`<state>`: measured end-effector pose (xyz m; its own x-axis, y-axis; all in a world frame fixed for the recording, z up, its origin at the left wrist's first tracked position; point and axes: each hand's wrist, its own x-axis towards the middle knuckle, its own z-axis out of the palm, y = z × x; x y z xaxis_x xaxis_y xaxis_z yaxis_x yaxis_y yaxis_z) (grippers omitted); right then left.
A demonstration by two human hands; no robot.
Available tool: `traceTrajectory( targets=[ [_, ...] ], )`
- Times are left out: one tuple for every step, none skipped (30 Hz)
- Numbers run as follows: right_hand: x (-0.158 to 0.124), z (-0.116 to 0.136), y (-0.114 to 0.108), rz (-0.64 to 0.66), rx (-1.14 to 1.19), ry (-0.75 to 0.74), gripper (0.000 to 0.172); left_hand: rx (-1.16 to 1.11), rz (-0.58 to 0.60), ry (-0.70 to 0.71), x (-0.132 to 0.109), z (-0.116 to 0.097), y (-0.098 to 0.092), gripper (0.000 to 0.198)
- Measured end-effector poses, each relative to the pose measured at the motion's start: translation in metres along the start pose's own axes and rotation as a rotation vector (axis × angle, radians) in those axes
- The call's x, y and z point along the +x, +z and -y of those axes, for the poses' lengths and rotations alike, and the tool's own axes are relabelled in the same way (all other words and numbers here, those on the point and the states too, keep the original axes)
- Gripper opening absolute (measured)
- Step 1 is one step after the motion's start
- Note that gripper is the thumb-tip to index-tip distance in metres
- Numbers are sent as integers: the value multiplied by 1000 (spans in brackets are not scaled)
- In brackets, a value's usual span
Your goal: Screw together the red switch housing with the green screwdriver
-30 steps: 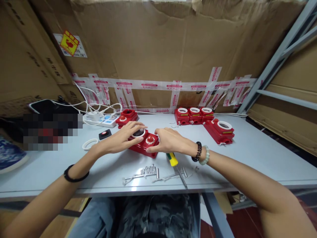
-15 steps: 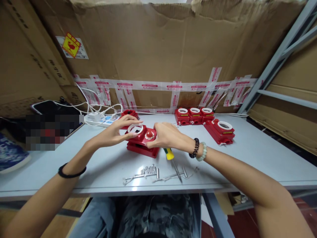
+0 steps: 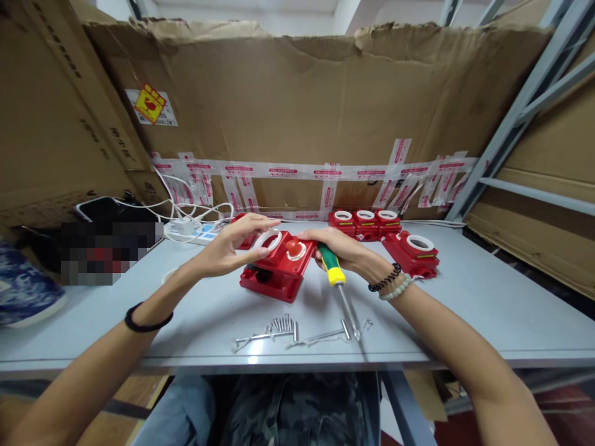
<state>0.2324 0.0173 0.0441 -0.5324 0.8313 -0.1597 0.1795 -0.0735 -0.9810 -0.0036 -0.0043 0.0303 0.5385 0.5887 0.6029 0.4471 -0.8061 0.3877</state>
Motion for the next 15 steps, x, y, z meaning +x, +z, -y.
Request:
traceTrajectory(
  targets=[
    [-4, 1, 1, -27, 50, -12, 29, -7, 11, 19, 2, -1, 3, 47],
    [-8, 3, 1, -53, 88, -27, 29, -7, 18, 48, 4, -4, 5, 48],
    [-13, 6, 1, -72, 110, -43, 28, 5, 20, 81, 6, -7, 7, 48],
    [-19, 8, 2, -86, 119, -58, 28, 35, 14, 119, 8, -10, 9, 46],
    [-25, 10, 2, -98, 117, -69, 28, 87, 4, 158, 11, -14, 11, 45],
    [-30, 12, 2, -105, 108, -80, 28, 156, -5, 196, 14, -17, 12, 43],
    [-35, 14, 3, -109, 94, -87, 28, 232, -15, 234, 16, -20, 14, 42],
    [-39, 15, 3, -109, 78, -95, 30, 303, -26, 271, 19, -22, 15, 41],
    [-43, 15, 4, -107, 65, -101, 32, 362, -36, 306, 21, -22, 16, 41],
    [-45, 15, 5, -103, 57, -106, 34, 407, -46, 338, 22, -21, 17, 43],
    [-47, 15, 6, -93, 56, -110, 35, 437, -54, 362, 23, -20, 18, 45],
    [-47, 14, 7, -81, 63, -111, 36, 456, -65, 379, 23, -18, 19, 47],
    [-47, 13, 8, -72, 75, -112, 36, 464, -76, 388, 22, -16, 20, 49],
    [-46, 11, 9, -67, 86, -114, 35, 461, -90, 391, 21, -14, 21, 50],
    [-45, 10, 10, -65, 90, -120, 33, 447, -109, 390, 19, -13, 23, 50]
  ],
)
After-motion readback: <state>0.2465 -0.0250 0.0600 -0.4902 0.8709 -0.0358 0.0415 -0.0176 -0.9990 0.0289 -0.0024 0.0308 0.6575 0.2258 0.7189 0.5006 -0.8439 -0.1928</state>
